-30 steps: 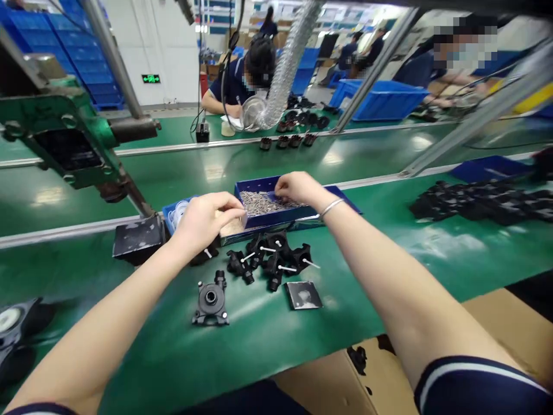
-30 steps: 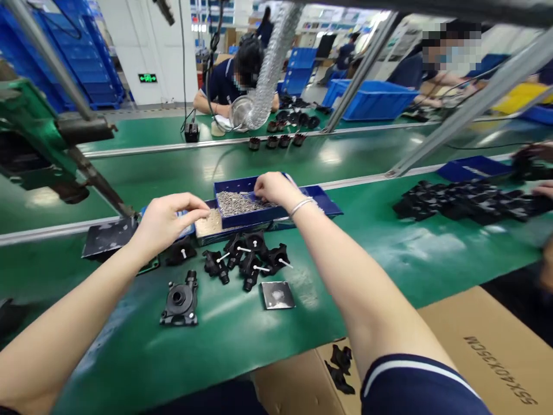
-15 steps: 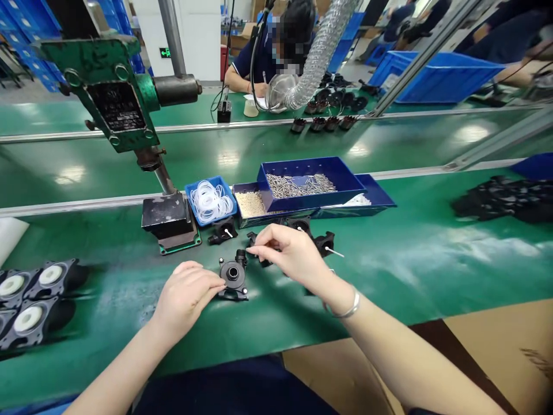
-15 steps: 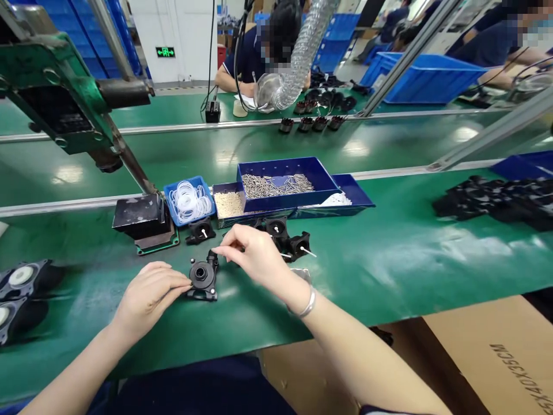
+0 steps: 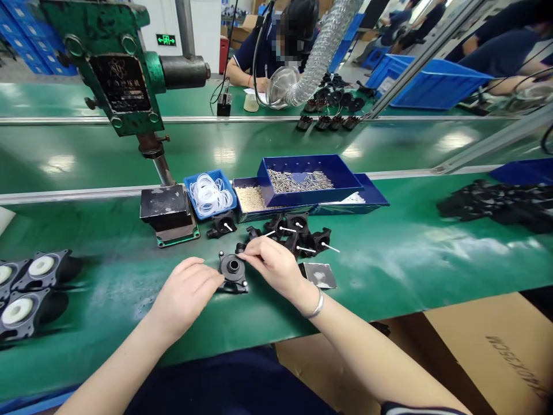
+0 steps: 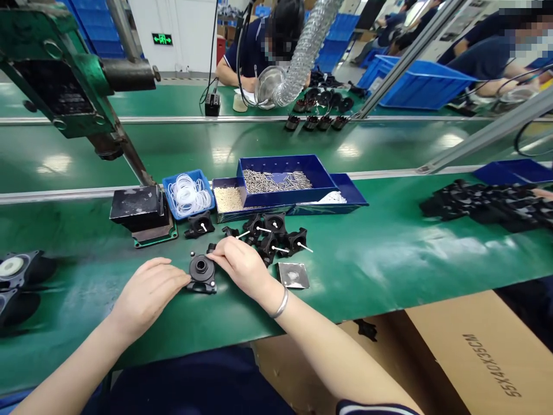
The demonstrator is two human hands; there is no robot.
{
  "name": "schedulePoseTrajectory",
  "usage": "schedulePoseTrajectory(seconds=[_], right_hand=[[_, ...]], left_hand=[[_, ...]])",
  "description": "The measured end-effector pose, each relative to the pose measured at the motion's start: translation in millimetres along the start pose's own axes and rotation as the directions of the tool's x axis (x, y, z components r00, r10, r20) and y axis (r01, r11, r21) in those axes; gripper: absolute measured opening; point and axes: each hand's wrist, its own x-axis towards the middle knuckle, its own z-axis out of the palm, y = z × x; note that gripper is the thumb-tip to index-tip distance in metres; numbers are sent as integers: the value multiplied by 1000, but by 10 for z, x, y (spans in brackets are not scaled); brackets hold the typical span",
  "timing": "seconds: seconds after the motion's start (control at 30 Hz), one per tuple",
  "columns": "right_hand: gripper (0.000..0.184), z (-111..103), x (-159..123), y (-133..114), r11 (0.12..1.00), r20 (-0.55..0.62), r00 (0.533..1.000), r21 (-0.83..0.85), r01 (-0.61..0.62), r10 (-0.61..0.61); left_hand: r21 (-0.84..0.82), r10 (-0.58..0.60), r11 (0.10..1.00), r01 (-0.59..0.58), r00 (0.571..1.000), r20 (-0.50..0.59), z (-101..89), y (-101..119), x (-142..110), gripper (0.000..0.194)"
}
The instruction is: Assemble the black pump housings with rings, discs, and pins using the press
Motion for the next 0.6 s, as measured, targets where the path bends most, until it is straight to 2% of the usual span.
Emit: schedulePoseTrajectory(seconds=[0.03,0.1,0.2,0.3,0.37,0.47,0.53,0.6], right_hand=[[4,3,-35,8,999,15,999,-7,44,-44],[12,-2,-103,13,996,42,996,-6,85,-84],[30,-27,-193,-1,1000,16,1000,8,23,-23],[34,-50,-255,-24,999,36,999,-35,8,-7],[31,-62,-269,-40,996,75,997,-81,38,-32],[35,-86,-246,-75,995,60,998,-95,28,-22],[41,-104,-224,-122,998,0,1000,-60,-21,21],[46,-118,-224,-205,996,-69,994,-15,-89,87]], left_hand=[[-4,-1,1000,1,1000,5,7,2,-6,19],[-27,-12,1000,12,1000,-16,18,2,-16,14],[-16,9,1000,-10,999,-53,32,4,-32,4],[19,37,999,-36,998,-53,43,11,-76,6],[22,-1,1000,2,999,-39,48,4,-121,18],[-31,-180,983,180,984,2,66,-48,-171,49],[-112,-329,934,339,939,97,95,-99,-174,76],[-204,-417,864,461,881,225,154,-123,-166,95]])
